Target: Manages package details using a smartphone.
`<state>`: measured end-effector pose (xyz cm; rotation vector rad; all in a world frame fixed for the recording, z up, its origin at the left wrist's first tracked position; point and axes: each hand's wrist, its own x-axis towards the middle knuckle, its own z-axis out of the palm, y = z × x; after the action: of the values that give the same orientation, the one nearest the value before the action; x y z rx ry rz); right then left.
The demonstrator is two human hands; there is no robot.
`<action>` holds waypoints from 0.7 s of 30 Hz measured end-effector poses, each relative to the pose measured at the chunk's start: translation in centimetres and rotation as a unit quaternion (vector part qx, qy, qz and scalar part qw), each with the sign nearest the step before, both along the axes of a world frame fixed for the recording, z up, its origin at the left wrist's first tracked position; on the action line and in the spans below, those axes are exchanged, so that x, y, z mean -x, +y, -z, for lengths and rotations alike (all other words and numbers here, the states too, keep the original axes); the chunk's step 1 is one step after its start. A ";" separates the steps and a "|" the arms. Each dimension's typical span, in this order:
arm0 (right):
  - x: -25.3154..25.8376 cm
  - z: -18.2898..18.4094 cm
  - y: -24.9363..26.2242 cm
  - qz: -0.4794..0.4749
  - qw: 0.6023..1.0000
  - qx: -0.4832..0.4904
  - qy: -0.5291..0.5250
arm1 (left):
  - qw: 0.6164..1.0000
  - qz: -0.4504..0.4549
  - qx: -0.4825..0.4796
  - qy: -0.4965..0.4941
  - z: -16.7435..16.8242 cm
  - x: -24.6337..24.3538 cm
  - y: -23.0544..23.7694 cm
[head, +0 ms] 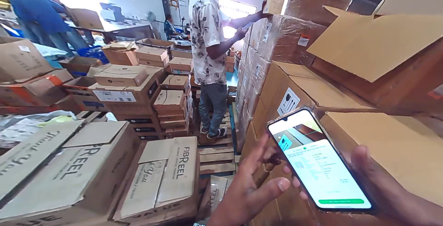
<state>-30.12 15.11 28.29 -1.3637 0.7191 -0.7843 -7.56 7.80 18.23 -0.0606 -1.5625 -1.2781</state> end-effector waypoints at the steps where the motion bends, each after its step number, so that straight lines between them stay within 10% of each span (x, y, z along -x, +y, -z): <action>1: 0.0 0.0 0.0 0.000 1.000 0.001 0.001 | 1.000 0.002 0.000 0.001 0.0 0.0 0.0; 21: 0.0 0.0 0.1 0.006 1.000 0.007 0.005 | 1.000 -0.007 -0.001 -0.007 0.1 0.1 -0.1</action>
<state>-30.12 15.16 28.30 -1.3786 0.7314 -0.7930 -7.65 7.74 18.15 -0.0384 -1.5719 -1.2710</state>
